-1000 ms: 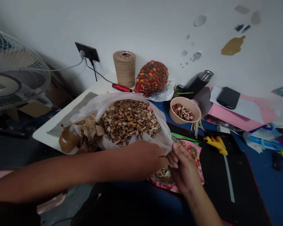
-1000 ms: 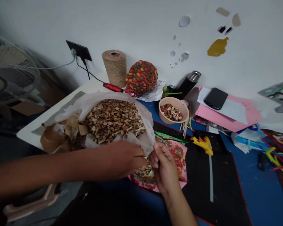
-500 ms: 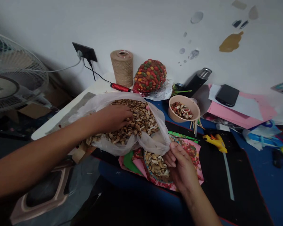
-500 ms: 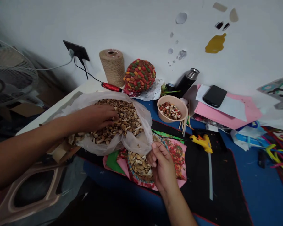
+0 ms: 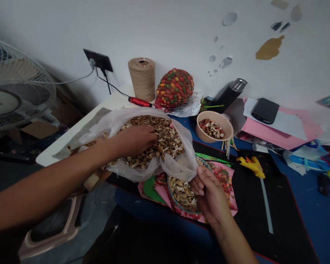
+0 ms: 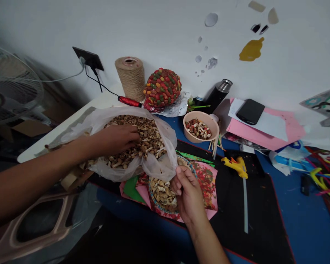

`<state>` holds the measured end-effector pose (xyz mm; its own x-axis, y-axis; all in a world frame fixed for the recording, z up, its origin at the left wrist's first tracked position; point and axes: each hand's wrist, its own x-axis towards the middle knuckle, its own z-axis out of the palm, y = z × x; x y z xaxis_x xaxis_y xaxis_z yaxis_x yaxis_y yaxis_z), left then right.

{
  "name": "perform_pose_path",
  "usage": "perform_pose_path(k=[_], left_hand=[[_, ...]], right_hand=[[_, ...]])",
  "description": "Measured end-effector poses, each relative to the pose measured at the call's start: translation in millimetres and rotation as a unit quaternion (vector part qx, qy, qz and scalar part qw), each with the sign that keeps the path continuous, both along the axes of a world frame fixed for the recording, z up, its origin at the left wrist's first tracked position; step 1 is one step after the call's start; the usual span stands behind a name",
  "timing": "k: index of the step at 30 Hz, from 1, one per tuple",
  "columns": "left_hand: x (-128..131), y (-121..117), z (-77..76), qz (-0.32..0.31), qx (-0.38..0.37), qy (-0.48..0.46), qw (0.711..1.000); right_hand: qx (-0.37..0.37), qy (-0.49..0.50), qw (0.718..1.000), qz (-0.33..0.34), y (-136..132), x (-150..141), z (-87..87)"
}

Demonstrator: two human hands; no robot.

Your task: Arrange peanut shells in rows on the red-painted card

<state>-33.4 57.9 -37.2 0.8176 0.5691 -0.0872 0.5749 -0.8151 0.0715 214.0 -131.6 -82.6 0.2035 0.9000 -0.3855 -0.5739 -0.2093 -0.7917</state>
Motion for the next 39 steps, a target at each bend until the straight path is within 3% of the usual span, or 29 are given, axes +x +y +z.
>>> perform_pose_path(k=[5,11,13,16,18,25,29,34,39], left_hand=[[1.2,2.0,0.5,0.007,-0.017,-0.003,1.0],[-7.9,15.1,10.9,0.072,-0.093,-0.029,0.993],[-10.3,17.5,13.7,0.101,-0.075,-0.021,0.992],[-11.0,16.5,14.7,0.137,0.008,-0.034,0.99],[-8.6,13.1,12.8,0.112,0.027,-0.043,0.992],[3.8,1.3,-1.7,-0.035,-0.044,-0.008,0.998],[-3.6,11.4,-1.1,-0.019,-0.006,0.032,0.999],[-12.3,21.1,8.9,0.09,0.049,0.062,0.993],[11.1,1.7,11.2,-0.001,0.001,-0.061,0.998]], right_hand=[[-0.003,0.006,1.0,0.0,-0.4,-1.0,1.8],[-0.009,0.007,1.0,-0.008,-0.7,-0.1,0.4],[-0.008,0.007,1.0,-0.01,0.0,-0.4,0.1],[-0.007,0.007,1.0,-0.007,1.3,-1.4,0.6],[-0.009,0.007,1.0,-0.004,2.0,-2.3,1.2],[-0.01,0.005,1.0,-0.003,1.4,-2.3,1.6],[-0.011,0.013,1.0,-0.012,-0.2,-0.2,1.2],[-0.014,0.018,1.0,-0.013,-0.7,-0.8,-0.8],[-0.017,0.022,1.0,-0.008,2.6,-3.3,-2.4]])
